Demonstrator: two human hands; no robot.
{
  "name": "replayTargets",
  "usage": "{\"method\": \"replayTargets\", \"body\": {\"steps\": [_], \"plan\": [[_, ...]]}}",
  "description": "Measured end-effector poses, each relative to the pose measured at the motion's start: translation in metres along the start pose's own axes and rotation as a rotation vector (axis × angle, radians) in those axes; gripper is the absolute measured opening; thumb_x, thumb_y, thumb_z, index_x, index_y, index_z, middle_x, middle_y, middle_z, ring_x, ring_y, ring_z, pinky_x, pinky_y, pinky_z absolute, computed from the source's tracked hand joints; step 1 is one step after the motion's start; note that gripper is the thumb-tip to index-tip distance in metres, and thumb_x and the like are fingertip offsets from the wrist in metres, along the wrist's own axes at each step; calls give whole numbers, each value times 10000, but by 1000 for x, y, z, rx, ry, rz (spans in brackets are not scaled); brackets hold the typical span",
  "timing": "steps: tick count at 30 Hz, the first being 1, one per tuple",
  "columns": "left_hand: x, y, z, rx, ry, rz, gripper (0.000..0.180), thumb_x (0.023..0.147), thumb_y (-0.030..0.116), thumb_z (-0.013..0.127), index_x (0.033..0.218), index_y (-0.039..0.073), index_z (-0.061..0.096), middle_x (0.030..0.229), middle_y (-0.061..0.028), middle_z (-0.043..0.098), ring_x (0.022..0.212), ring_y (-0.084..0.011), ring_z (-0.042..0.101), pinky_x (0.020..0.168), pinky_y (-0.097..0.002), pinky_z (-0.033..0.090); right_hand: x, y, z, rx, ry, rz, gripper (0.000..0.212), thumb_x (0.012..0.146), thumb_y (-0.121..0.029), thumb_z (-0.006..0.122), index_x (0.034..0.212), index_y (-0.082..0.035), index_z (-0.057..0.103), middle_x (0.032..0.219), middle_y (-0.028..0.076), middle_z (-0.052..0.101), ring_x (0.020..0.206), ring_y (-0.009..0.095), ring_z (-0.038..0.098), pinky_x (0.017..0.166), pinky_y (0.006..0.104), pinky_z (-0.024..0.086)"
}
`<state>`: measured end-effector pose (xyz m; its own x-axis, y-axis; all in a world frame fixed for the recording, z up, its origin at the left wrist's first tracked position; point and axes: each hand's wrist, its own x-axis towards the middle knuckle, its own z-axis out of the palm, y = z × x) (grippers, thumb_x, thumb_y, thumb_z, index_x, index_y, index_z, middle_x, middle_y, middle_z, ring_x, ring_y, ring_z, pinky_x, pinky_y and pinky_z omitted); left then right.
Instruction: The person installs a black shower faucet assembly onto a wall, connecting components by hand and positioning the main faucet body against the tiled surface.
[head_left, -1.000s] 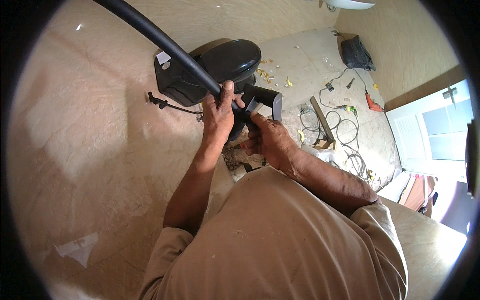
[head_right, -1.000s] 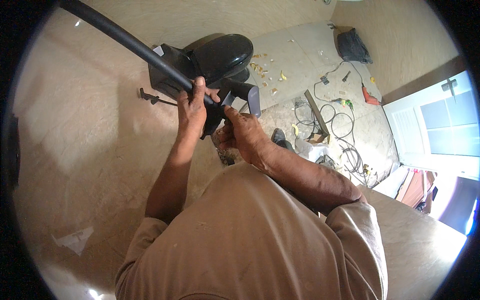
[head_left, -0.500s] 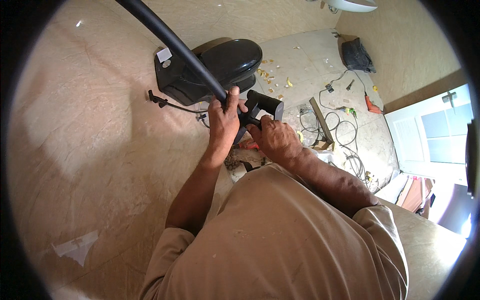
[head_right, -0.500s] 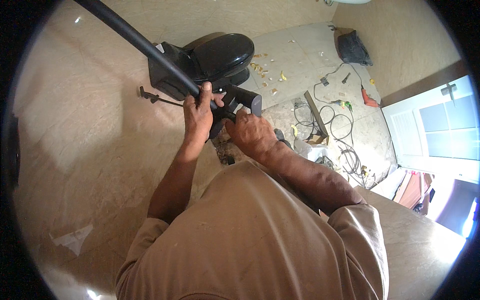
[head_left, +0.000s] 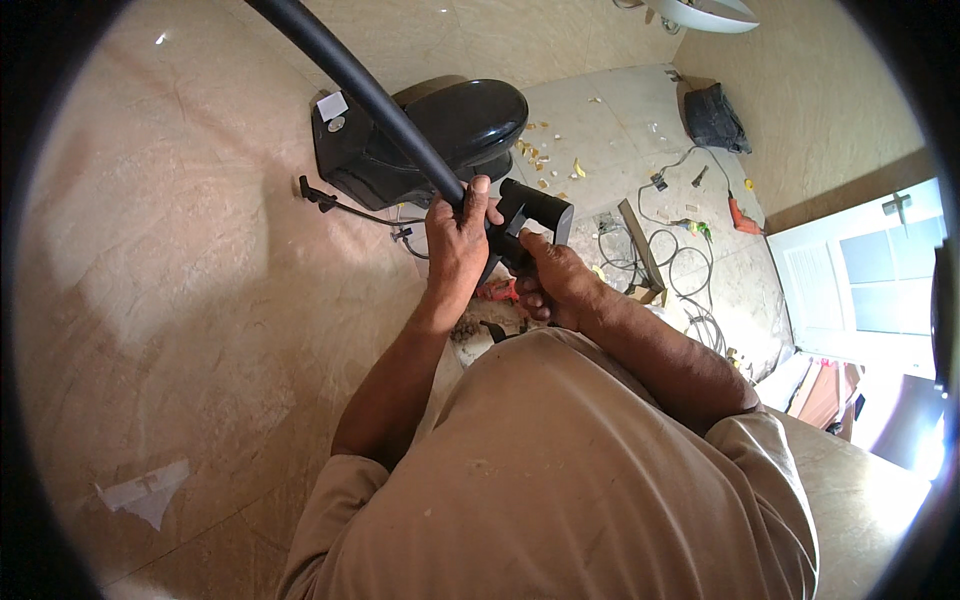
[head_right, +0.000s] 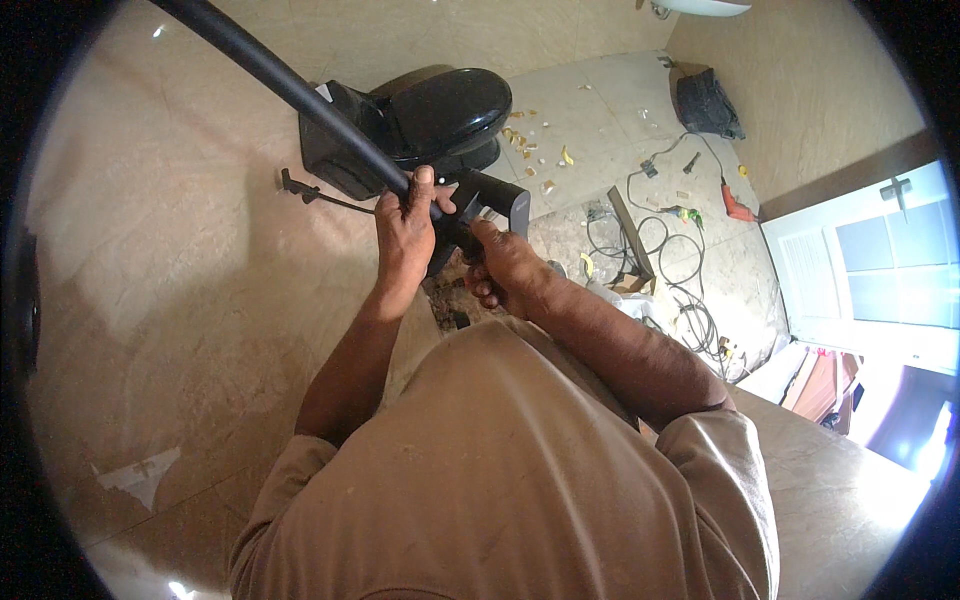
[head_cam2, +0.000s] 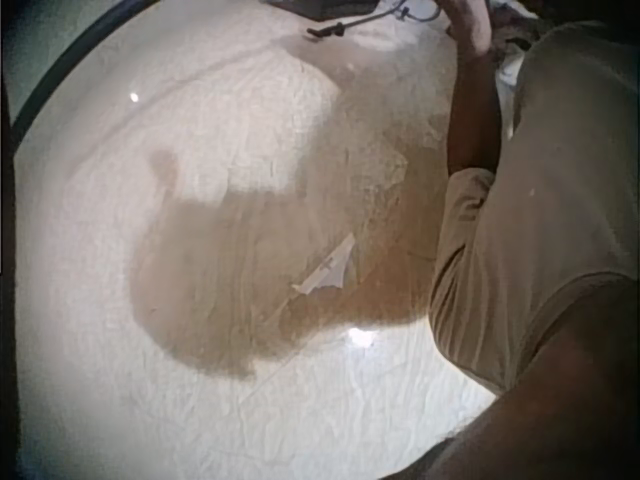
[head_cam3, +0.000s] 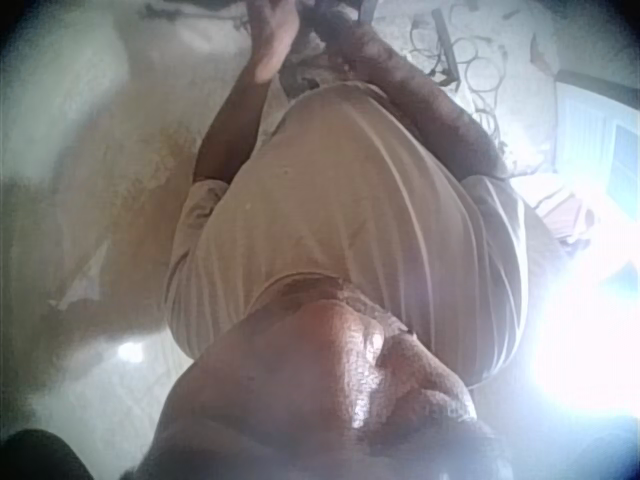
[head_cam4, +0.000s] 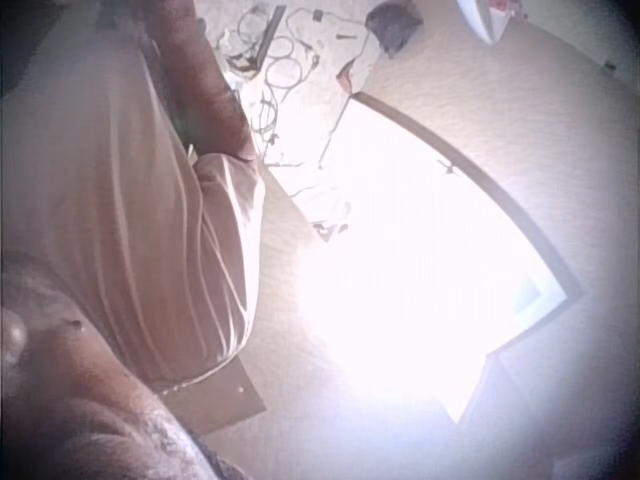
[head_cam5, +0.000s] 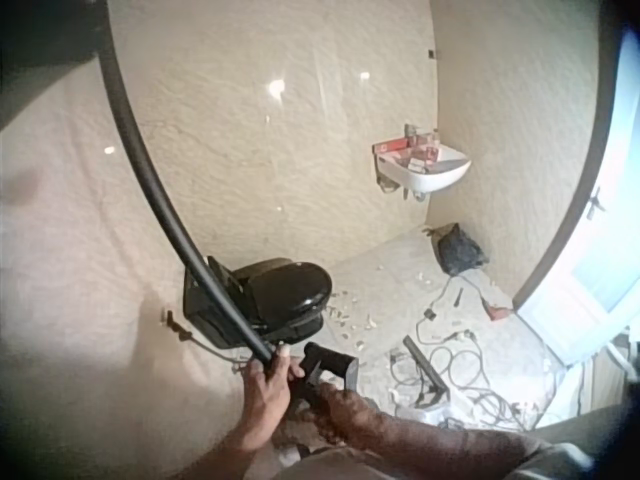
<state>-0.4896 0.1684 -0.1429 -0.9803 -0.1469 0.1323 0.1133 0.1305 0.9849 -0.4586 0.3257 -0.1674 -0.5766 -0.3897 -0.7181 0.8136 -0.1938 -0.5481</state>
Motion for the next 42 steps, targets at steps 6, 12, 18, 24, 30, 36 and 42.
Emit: {"method": "replayTargets", "body": {"steps": [6,12,18,24,30,36,42], "plan": [[2,2,-1,32,-8,75,372,1048,329,609,902,-10,564,676,-60,619,709,-142,627,754,-310,511,-3,-10,4,435,-259,220,489,1054,-522,401,899,-67,487,632,11,412,450,132,404,363,266,290],[8,4,-5,42,-18,89,462,1072,391,536,854,-12,597,713,-113,675,877,-223,710,910,-392,516,-25,-11,11,-259,9,-179,487,1041,-493,500,1043,-6,502,674,89,567,499,202,562,403,351,424],[9,6,-5,67,-20,24,540,1066,461,519,816,-8,614,717,-125,692,864,-243,714,919,-397,513,-25,-4,17,-1263,403,-935,382,989,-309,643,1070,13,456,712,258,637,673,474,667,575,554,529],[6,4,-3,48,-6,-6,542,1053,474,543,816,-10,609,713,-123,688,862,-234,711,909,-400,514,-4,4,0,-1230,414,-743,338,985,-302,650,989,9,518,687,239,633,628,433,671,533,510,530],[7,3,0,39,-23,40,472,1055,427,561,871,-7,592,714,-116,679,865,-230,711,904,-396,515,-6,-4,-3,-939,138,-874,526,1039,-458,530,1022,64,595,745,257,661,561,376,659,511,494,522],[8,6,0,71,-24,68,481,1057,429,554,879,-15,602,722,-128,688,870,-238,717,907,-400,518,-22,-17,13,-339,111,-200,601,1055,-572,385,919,-22,585,575,29,483,404,158,465,359,322,362],[10,3,-1,72,-13,0,499,1060,439,540,868,-16,605,721,-135,696,876,-243,722,917,-398,518,-8,-18,2,138,-51,112,536,1056,-543,351,855,-72,508,575,-41,335,400,98,321,332,262,248]]}}
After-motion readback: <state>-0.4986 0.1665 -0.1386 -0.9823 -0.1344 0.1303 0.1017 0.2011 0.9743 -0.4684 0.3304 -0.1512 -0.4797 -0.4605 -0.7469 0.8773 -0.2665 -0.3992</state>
